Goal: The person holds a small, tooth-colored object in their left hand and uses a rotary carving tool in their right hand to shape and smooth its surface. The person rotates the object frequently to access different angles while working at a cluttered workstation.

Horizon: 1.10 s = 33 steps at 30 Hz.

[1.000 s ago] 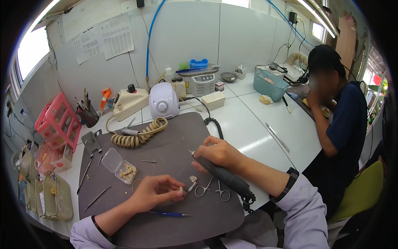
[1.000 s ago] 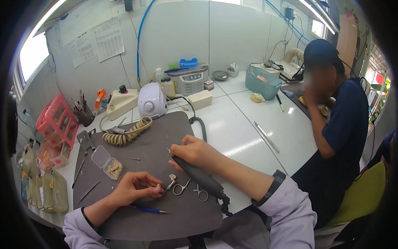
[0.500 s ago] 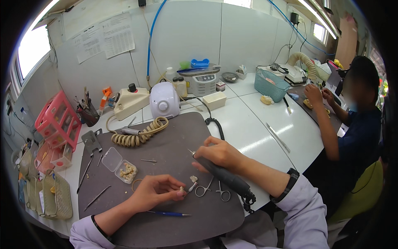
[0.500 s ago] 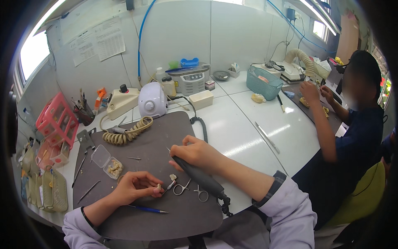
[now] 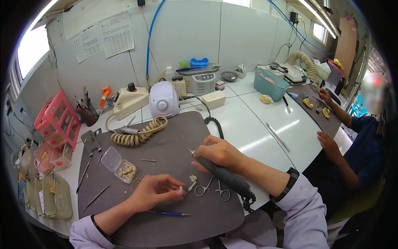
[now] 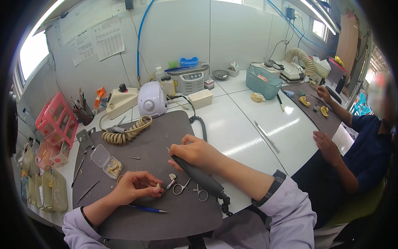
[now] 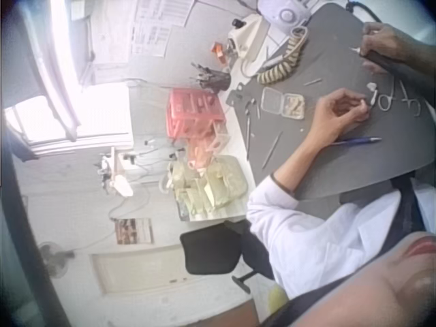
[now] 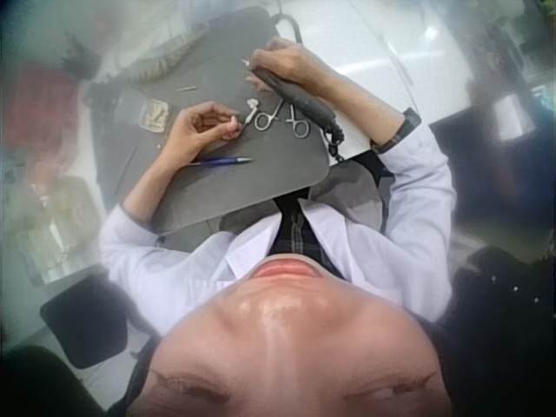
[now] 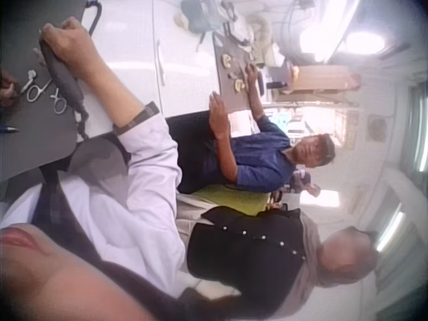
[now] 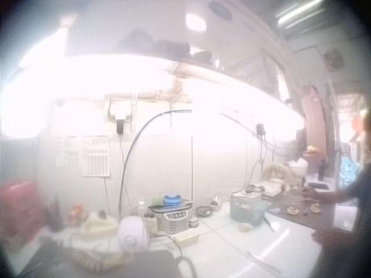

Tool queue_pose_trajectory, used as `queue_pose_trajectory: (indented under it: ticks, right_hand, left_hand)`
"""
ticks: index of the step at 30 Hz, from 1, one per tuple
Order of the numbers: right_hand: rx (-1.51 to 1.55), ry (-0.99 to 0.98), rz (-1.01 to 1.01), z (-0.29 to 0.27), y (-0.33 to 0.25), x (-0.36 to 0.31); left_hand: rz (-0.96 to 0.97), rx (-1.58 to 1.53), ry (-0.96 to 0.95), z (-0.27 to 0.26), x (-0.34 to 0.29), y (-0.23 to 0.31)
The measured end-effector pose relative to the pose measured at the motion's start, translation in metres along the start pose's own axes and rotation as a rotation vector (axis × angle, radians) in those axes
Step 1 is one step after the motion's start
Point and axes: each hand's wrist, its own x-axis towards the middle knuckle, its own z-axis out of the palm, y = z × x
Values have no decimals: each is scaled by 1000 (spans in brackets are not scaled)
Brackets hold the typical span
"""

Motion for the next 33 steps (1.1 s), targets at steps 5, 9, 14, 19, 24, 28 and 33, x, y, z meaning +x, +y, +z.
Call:
queue_pose_trajectory:
  ticks: [5, 9, 14, 19, 24, 28, 33]
  right_hand:
    - [2, -9, -1, -1, -1, 0]
    - [11, -3, 5, -1, -1, 0]
    - [6, 1, 4, 0, 1, -2]
    - [-10, 7, 0, -1, -1, 0]
    - [-2, 12, -3, -2, -1, 0]
    - [-3, 5, 2, -2, -2, 0]
    - [-11, 27, -11, -2, -1, 1]
  left_hand:
    - [1, 1, -2, 0, 0, -1]
    - [1, -1, -1, 0, 0, 0]
    - [10, 20, -6, -1, 2, -3]
    - [14, 24, 2, -1, 0, -4]
    - [0, 18, 1, 0, 0, -1]
    - [6, 23, 1, 0, 0, -1]
    - [14, 22, 2, -1, 0, -4]
